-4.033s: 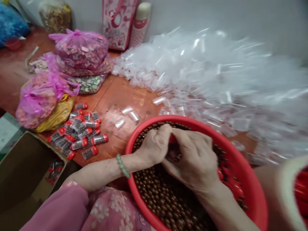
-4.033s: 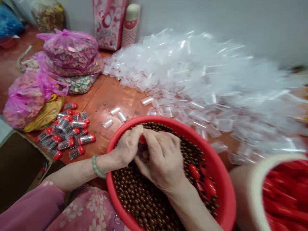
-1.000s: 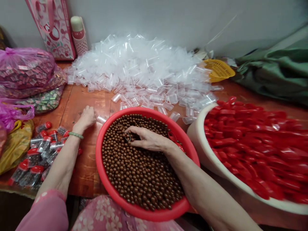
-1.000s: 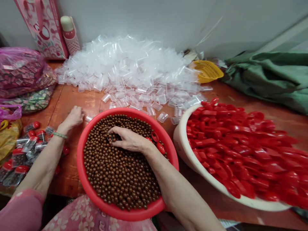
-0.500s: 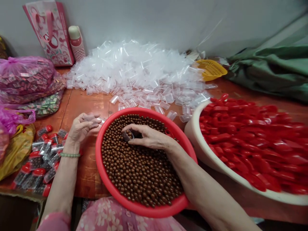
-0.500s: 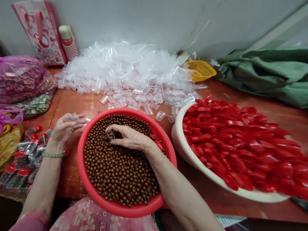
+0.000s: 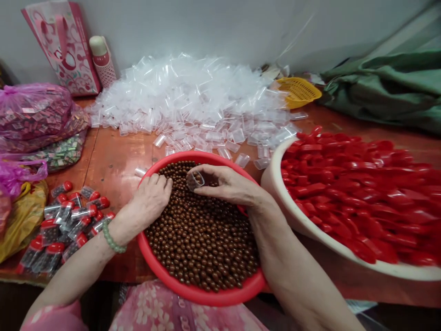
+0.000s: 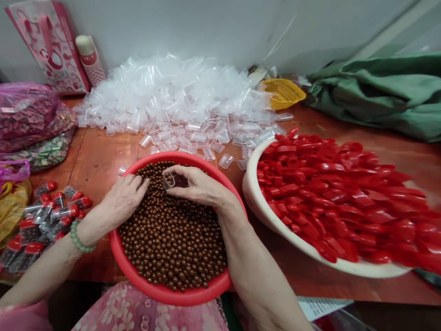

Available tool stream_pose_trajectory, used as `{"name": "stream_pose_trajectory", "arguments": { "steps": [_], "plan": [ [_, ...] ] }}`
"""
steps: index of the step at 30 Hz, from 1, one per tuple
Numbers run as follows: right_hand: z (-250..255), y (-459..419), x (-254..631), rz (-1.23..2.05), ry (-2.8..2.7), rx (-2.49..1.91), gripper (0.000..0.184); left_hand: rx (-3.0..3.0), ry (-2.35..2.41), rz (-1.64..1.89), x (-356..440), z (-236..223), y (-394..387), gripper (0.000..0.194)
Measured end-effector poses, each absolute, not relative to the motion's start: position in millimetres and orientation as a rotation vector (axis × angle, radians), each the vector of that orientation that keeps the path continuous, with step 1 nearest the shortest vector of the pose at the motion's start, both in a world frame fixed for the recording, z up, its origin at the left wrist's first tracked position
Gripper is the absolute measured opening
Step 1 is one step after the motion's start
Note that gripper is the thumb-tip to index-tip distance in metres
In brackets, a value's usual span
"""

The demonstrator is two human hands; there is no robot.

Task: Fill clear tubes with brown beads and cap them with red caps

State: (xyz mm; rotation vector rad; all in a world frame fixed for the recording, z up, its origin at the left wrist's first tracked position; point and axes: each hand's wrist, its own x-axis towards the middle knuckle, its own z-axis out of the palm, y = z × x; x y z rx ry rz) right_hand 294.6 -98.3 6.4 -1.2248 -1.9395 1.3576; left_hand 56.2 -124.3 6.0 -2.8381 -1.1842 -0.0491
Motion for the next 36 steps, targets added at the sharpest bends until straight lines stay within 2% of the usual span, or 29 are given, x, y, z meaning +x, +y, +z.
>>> {"name": "stream_pose_trajectory", "arguments": {
  "steps": [3,8,16,22,27,34,36],
  "plan": [
    [5,-97,297,1.340,-1.965,-1.219,0.045,-2.791,-1.093,0.103,62,1,-125,0.038],
    [4,-95,297,1.311,-1.986,-1.209,0.045,-2.890,-0.910,0.161,63,6,-110,0.023],
    [12,-97,299,1.246,-2.022,-1.190,0.038,-3.129,-0.576,0.429,88,31,-81,0.027],
    [10,-94,306,1.282,-1.933,-1.195,0.039,-3.477,-0.486,0.486,93,27,-85,0.027],
    [6,-92,307,1.357,-1.854,-1.225,0.040,-3.876,-0.606,0.294,93,11,-84,0.038],
    [3,-94,300,1.183,-2.117,-1.245,0.044,-4.291,-0.937,-0.245,76,10,-89,0.036],
    [1,-94,297,1.162,-2.164,-1.277,0.043,-4.343,-1.100,-0.500,72,15,-94,0.035]
  ]
}}
